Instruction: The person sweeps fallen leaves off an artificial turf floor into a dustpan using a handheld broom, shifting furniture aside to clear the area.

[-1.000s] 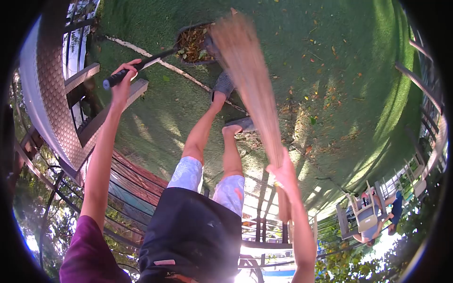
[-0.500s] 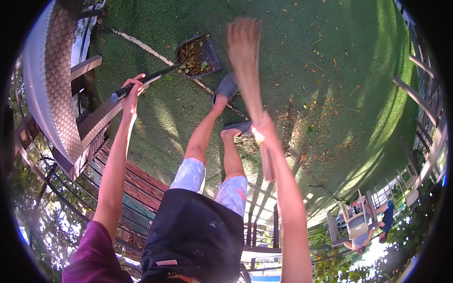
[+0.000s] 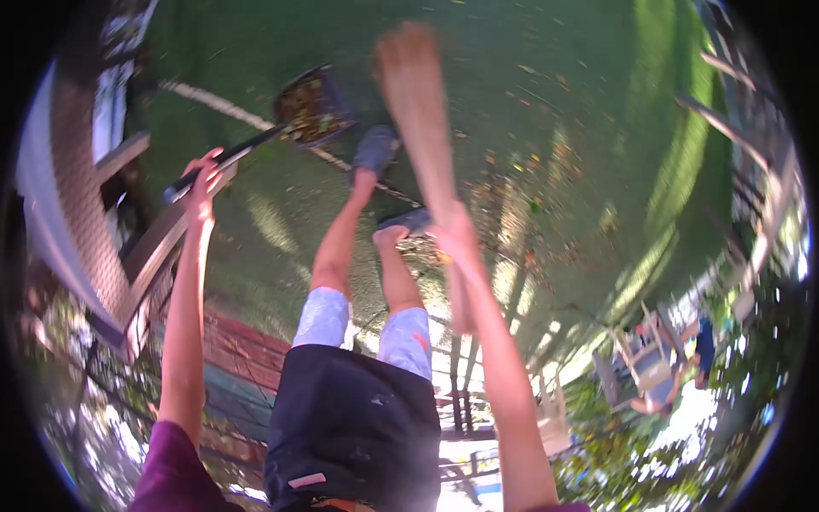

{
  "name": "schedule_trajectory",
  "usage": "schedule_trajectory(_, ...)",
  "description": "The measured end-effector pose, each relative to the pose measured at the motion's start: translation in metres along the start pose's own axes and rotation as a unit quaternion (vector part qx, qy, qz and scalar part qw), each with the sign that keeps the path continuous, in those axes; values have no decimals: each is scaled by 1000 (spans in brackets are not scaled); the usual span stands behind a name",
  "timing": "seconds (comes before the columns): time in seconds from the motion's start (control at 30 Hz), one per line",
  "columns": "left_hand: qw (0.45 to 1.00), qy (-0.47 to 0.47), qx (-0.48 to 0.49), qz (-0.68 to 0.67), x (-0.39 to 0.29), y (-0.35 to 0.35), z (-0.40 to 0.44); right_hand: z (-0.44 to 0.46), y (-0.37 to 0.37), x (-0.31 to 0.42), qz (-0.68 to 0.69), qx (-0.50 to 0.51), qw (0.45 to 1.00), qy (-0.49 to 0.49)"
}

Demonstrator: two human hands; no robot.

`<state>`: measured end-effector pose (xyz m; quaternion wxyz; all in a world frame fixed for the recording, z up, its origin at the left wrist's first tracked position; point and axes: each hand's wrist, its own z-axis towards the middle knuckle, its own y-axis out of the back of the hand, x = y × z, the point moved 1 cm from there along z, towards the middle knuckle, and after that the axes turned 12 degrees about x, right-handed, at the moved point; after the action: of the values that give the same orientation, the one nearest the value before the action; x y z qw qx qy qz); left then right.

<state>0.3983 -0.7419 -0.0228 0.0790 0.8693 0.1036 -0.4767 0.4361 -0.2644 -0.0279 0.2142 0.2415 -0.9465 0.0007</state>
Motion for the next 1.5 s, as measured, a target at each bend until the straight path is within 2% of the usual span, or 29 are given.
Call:
schedule_trajectory(0.03, 999, 24, 10, 42, 9, 11, 2, 24, -15, -38, 145, 82, 986, -14)
schedule_trajectory(0.1, 997, 40, -1, 60, 11, 13, 1, 11, -50, -29, 54, 74, 996, -2)
schedule_trajectory(0.13, 997, 37, 2, 63, 15, 20, 3, 10, -66, -36, 22, 81, 996, -33)
schedule_trajectory(0.17, 997, 45, 14, 57, 15, 28, 4, 0, -73, -38, 32, 93, 995, 9)
schedule_trajectory(0.2, 997, 54, 24, 53, 14, 31, 2, -12, -71, -26, 9, 140, 983, -120)
schedule_trajectory(0.27, 998, 43, 19, 41, -3, 21, -1, -45, -55, -10, 11, 148, 980, -133)
schedule_trajectory(0.33, 996, 56, 40, 63, -18, 8, -1, -77, -35, -22, -11, 133, 984, -114)
schedule_trajectory(0.4, 985, 17, 78, 150, -40, -18, -8, -110, -11, -37, -17, 108, 988, -105)
schedule_trajectory(0.47, 982, -7, 99, 158, -48, -38, -9, -142, 15, -53, -2, 78, 992, -104)
schedule_trajectory(0.53, 970, -21, 146, 194, -57, -58, -5, -173, 42, -64, 58, 20, 988, -145)
schedule_trajectory(0.57, 964, -28, 162, 208, -63, -76, -6, -176, 39, -110, 45, -31, 992, -116)
schedule_trajectory(0.6, 958, -35, 176, 222, -69, -90, -7, -189, 44, -125, 111, -57, 980, -152)
schedule_trajectory(0.73, 935, -42, 265, 233, -73, -157, -14, -225, 60, -201, 303, -128, 932, -150)
schedule_trajectory(0.8, 907, -59, 309, 279, -74, -209, -34, -237, 64, -252, 330, -182, 905, -197)
schedule_trajectory(0.87, 875, -80, 347, 328, -62, -247, -52, -251, 77, -299, 316, -215, 906, -182)
schedule_trajectory(0.93, 864, -112, 364, 330, -41, -280, -73, -260, 85, -360, 378, -235, 872, -202)
schedule_trajectory(1.07, 858, -142, 361, 336, 3, -339, -138, -284, 119, -472, 375, -258, 864, -217)
schedule_trajectory(1.23, 881, -157, 316, 314, 46, -365, -192, -303, 164, -619, 334, -286, 880, -177)
schedule_trajectory(1.27, 868, -171, 307, 351, 45, -369, -201, -305, 167, -644, 312, -300, 886, -167)
schedule_trajectory(1.37, 885, -126, 316, 318, 54, -364, -205, -298, 173, -692, 317, -309, 883, -155)
schedule_trajectory(1.5, 897, -71, 319, 298, 68, -359, -207, -272, 150, -700, 376, -269, 873, -156)
